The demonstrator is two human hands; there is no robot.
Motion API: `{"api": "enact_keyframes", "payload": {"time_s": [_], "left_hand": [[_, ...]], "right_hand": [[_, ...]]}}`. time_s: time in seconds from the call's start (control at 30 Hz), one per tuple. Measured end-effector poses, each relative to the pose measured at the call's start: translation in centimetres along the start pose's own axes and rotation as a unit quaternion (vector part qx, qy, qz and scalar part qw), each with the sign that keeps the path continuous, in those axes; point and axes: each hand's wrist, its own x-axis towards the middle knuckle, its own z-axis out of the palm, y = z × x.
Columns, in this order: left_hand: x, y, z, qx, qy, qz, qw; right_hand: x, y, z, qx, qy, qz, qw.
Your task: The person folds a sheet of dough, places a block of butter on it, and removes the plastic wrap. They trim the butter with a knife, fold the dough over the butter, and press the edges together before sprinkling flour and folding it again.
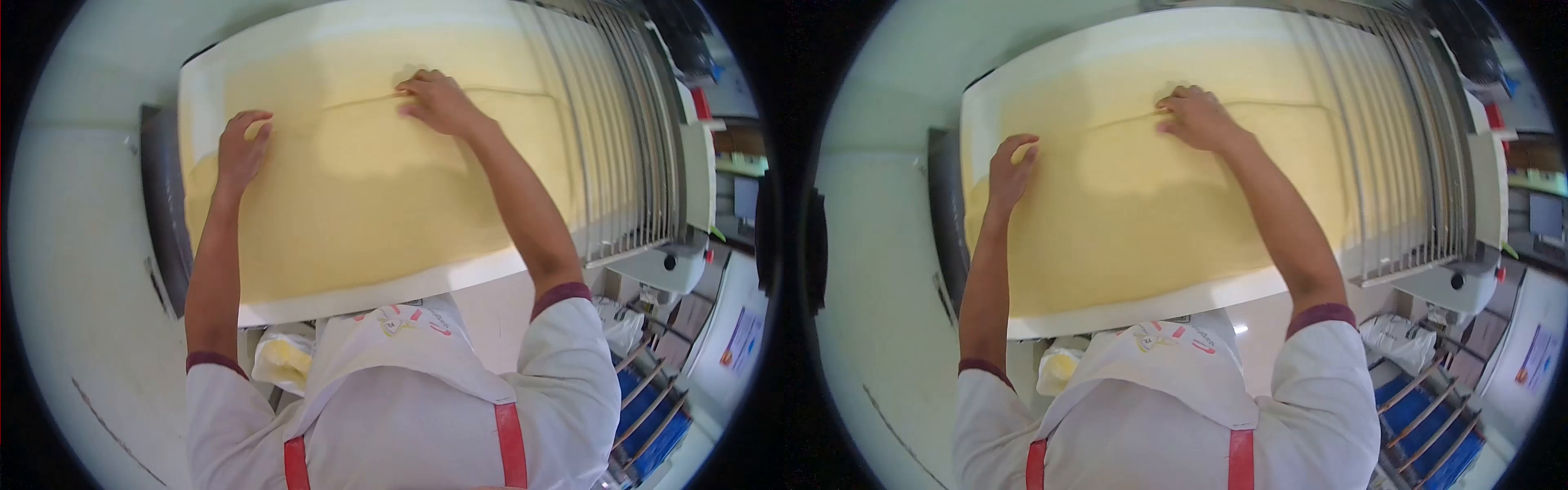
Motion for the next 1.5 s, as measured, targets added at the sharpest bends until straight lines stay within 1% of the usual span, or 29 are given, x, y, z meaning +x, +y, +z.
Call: {"api": "enact_keyframes", "payload": {"time_s": [0.07,0.1,0.17,0.2,0.27,0.37,0.4,0.43,0.47,0.5,0.57,0.67,0.77,0.87,0.9,0.93,0.97,1.03,1.07,1.13,1.23,1.27,1.33,1.43,1.5], "left_hand": [[1.2,2.8,1.9,-0.031,-0.021,-0.001,0.999],[2.1,4.5,3.1,-0.046,-0.032,0.0,0.998],[3.7,7.9,5.7,-0.055,-0.064,-0.002,0.996],[4.7,9.2,7.0,-0.056,-0.08,-0.006,0.995],[6.8,12.0,10.0,-0.073,-0.112,0.02,0.991],[9.4,16.7,15.7,-0.115,-0.167,0.066,0.977],[10.1,18.4,18.0,-0.13,-0.183,0.095,0.97],[10.7,20.1,20.1,-0.144,-0.199,0.121,0.962],[11.4,22.0,22.0,-0.128,-0.218,0.141,0.957],[12.0,23.8,23.9,-0.113,-0.237,0.16,0.952],[13.0,28.1,26.7,-0.125,-0.247,0.181,0.944],[14.4,31.1,31.7,-0.232,-0.295,0.134,0.917],[14.8,31.5,31.5,-0.135,-0.316,0.189,0.92],[15.1,30.7,32.1,-0.143,-0.337,0.191,0.911],[14.9,31.0,32.2,-0.143,-0.319,0.221,0.91],[14.6,31.2,32.1,-0.143,-0.298,0.252,0.91],[14.5,31.4,32.1,-0.142,-0.275,0.281,0.908],[13.5,33.1,32.2,-0.103,-0.306,0.323,0.89],[12.9,33.6,32.0,-0.082,-0.32,0.339,0.881],[12.9,33.9,31.2,-0.054,-0.343,0.33,0.878],[13.1,33.9,31.3,-0.052,-0.337,0.336,0.878],[13.3,33.8,31.5,-0.058,-0.328,0.339,0.88],[13.7,34.1,31.3,-0.056,-0.345,0.335,0.875],[13.8,33.8,31.0,-0.049,-0.367,0.331,0.868],[13.9,34.1,30.9,-0.048,-0.362,0.343,0.865]], "right_hand": [[-1.5,2.8,-0.6,0.041,-0.025,-0.001,0.999],[-2.3,3.8,-0.6,0.063,-0.023,-0.004,0.998],[-3.5,4.3,-1.1,0.061,0.014,0.012,0.998],[-4.8,5.0,-2.4,0.03,0.014,0.052,0.998],[-6.7,5.7,-4.7,-0.023,0.01,0.128,0.992],[-9.7,7.6,-5.6,-0.016,0.065,0.078,0.995],[-10.7,8.2,-5.7,-0.062,0.112,0.158,0.979],[-11.6,8.9,-5.7,-0.107,0.155,0.235,0.954],[-12.2,9.7,-5.7,-0.15,0.197,0.308,0.919],[-12.9,10.8,-5.8,-0.182,0.205,0.345,0.898],[-14.1,12.5,-5.7,-0.243,0.214,0.419,0.848],[-13.5,12.3,-6.8,-0.145,0.202,0.462,0.851],[-14.4,10.8,-7.8,-0.106,0.147,0.425,0.887],[-15.9,10.3,-6.9,-0.1,0.186,0.402,0.891],[-16.1,10.3,-6.9,-0.098,0.2,0.395,0.891],[-16.4,10.2,-6.7,-0.161,0.234,0.345,0.894],[-16.9,9.9,-6.7,-0.212,0.237,0.374,0.871],[-17.7,9.0,-6.4,-0.304,0.235,0.422,0.821],[-18.5,8.8,-6.4,-0.245,0.202,0.445,0.837],[-20.3,8.2,-6.4,-0.12,0.145,0.49,0.851],[-22.2,7.5,-5.6,-0.159,0.211,0.444,0.856],[-22.4,7.4,-5.6,-0.161,0.213,0.456,0.849],[-22.9,6.8,-5.4,-0.158,0.212,0.482,0.835],[-23.4,5.9,-5.9,-0.115,0.141,0.557,0.81],[-24.0,5.8,-5.4,-0.15,0.2,0.519,0.817]]}}
